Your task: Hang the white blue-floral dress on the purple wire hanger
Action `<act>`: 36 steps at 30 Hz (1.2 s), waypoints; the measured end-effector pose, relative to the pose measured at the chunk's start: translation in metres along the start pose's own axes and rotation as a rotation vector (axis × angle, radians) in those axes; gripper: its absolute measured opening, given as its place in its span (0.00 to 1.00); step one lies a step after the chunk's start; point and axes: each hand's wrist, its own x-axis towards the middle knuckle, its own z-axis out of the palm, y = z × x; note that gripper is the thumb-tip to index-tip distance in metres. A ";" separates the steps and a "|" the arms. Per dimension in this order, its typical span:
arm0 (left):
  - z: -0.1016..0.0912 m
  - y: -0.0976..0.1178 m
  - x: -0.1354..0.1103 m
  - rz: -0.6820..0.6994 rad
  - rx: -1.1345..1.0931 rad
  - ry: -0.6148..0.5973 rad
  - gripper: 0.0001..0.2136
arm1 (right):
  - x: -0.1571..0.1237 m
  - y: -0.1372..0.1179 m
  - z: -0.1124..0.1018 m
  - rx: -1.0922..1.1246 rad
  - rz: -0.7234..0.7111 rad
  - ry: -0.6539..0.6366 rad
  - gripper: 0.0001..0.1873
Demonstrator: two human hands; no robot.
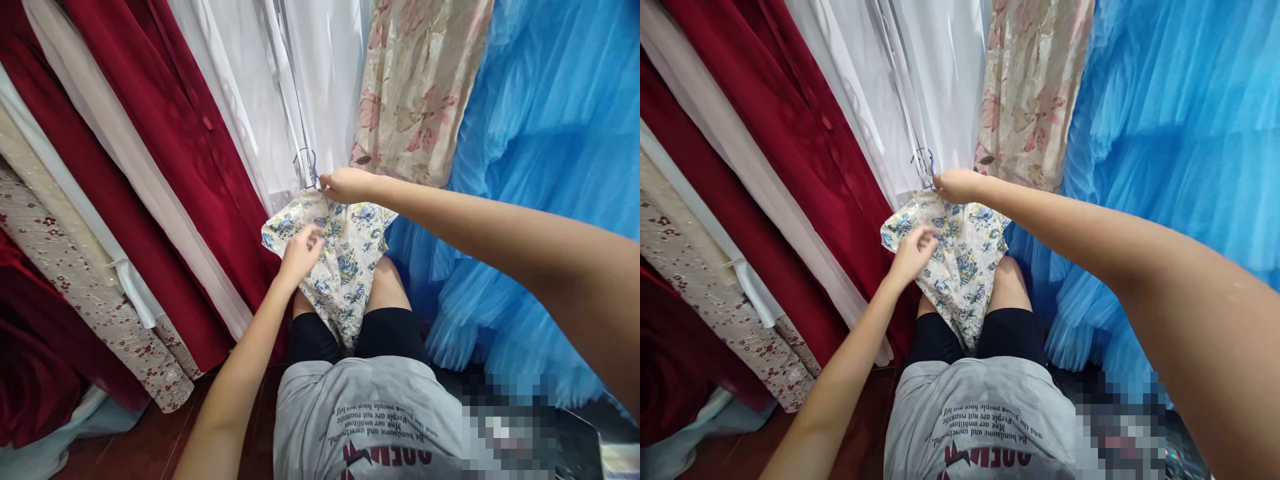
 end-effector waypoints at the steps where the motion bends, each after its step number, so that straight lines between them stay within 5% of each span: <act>1: -0.007 0.003 0.023 0.008 0.001 0.086 0.15 | -0.001 -0.001 0.004 0.027 0.000 0.017 0.16; 3: -0.016 0.006 0.063 0.018 0.020 0.141 0.18 | -0.002 -0.004 0.011 0.111 0.008 0.053 0.13; 6: -0.018 0.002 0.101 0.035 0.086 0.044 0.08 | -0.004 -0.009 0.020 0.277 0.035 0.136 0.12; 8: -0.012 0.000 0.111 0.046 0.091 0.017 0.06 | -0.007 -0.013 0.026 0.390 0.094 0.194 0.17; 12: 0.000 0.007 0.112 0.035 0.010 0.158 0.09 | -0.016 -0.023 0.047 0.365 0.197 0.311 0.18; 18: -0.017 -0.010 0.125 -0.103 -0.069 0.413 0.08 | -0.032 -0.034 0.094 -0.043 -0.001 0.037 0.19; 23: -0.057 -0.071 0.112 -0.243 -0.155 0.576 0.08 | -0.045 -0.039 0.104 -0.122 -0.158 -0.050 0.21; 27: -0.060 -0.110 0.083 -0.330 -0.390 0.693 0.07 | -0.038 -0.053 0.094 -0.071 -0.161 -0.073 0.28; 32: -0.052 -0.131 0.067 -0.510 -0.498 0.846 0.09 | -0.027 -0.083 0.094 0.027 -0.146 -0.184 0.44; 36: -0.060 -0.134 0.062 -0.573 -0.520 0.813 0.14 | -0.041 -0.099 0.111 0.069 -0.228 -0.315 0.52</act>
